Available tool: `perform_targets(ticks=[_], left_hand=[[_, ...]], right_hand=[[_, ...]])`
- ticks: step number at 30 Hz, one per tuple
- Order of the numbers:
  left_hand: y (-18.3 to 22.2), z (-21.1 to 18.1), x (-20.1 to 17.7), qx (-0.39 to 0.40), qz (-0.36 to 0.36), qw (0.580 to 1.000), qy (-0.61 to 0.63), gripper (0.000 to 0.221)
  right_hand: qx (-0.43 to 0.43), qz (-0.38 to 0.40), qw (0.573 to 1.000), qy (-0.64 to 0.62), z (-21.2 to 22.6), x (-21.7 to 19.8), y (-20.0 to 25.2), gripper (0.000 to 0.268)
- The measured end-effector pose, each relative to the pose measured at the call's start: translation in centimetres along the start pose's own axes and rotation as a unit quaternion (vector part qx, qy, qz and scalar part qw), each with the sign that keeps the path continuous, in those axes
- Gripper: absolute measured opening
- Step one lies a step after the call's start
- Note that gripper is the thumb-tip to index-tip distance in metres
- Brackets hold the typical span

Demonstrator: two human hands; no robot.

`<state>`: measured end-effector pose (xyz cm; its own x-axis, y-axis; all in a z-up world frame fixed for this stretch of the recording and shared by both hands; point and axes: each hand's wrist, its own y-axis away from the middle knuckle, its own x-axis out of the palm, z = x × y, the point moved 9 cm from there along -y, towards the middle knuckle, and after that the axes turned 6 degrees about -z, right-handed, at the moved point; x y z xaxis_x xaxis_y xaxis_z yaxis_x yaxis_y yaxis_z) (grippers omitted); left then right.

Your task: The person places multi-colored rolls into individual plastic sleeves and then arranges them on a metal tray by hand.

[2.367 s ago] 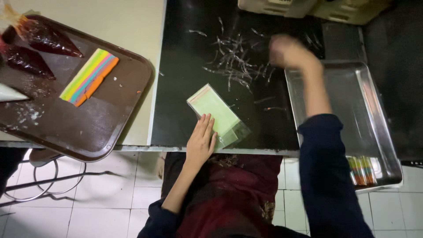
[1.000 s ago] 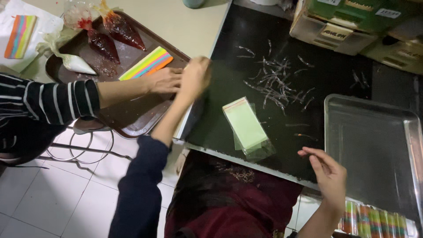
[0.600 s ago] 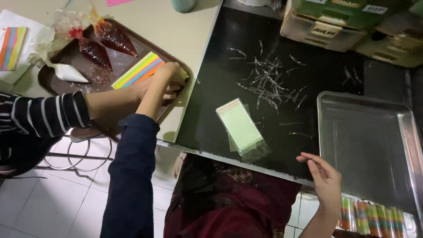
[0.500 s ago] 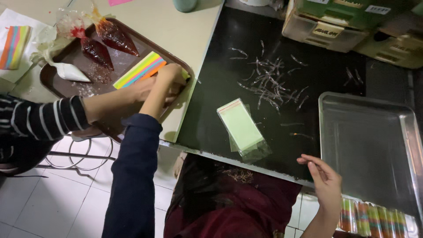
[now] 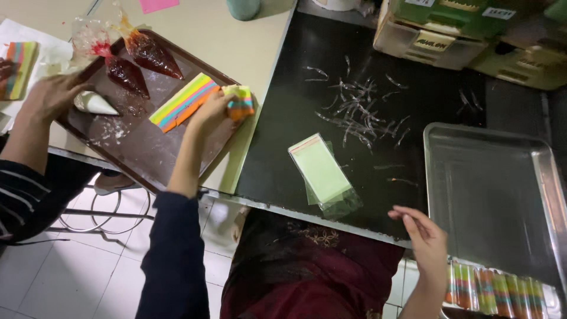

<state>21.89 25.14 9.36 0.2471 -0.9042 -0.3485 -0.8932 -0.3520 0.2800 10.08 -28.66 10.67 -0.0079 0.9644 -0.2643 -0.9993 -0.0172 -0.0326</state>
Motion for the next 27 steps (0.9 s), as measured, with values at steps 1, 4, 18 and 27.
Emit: perform_targets(ticks=[1, 4, 18, 27], left_hand=[[3.0, -1.0, 1.3, -0.042, 0.032, 0.988, 0.146, 0.019], [5.5, 1.4, 6.0, -0.108, 0.029, 0.932, 0.345, 0.021], [17.2, 9.2, 24.1, -0.174, -0.070, 0.832, 0.522, 0.029], [15.1, 18.1, 30.3, -0.216, -0.027, 0.721, 0.658, 0.077]], right_hand=[[-0.024, 0.032, 0.999, 0.006, 0.1, 1.0, -0.4, 0.026], [-0.074, 0.063, 0.995, -0.005, 3.4, 5.9, -1.2, 0.024], [-0.213, -0.010, 0.970, 0.113, 7.5, 18.5, 1.1, 0.035], [-0.212, 0.027, 0.965, 0.151, 3.4, 19.3, 0.0, 0.046]])
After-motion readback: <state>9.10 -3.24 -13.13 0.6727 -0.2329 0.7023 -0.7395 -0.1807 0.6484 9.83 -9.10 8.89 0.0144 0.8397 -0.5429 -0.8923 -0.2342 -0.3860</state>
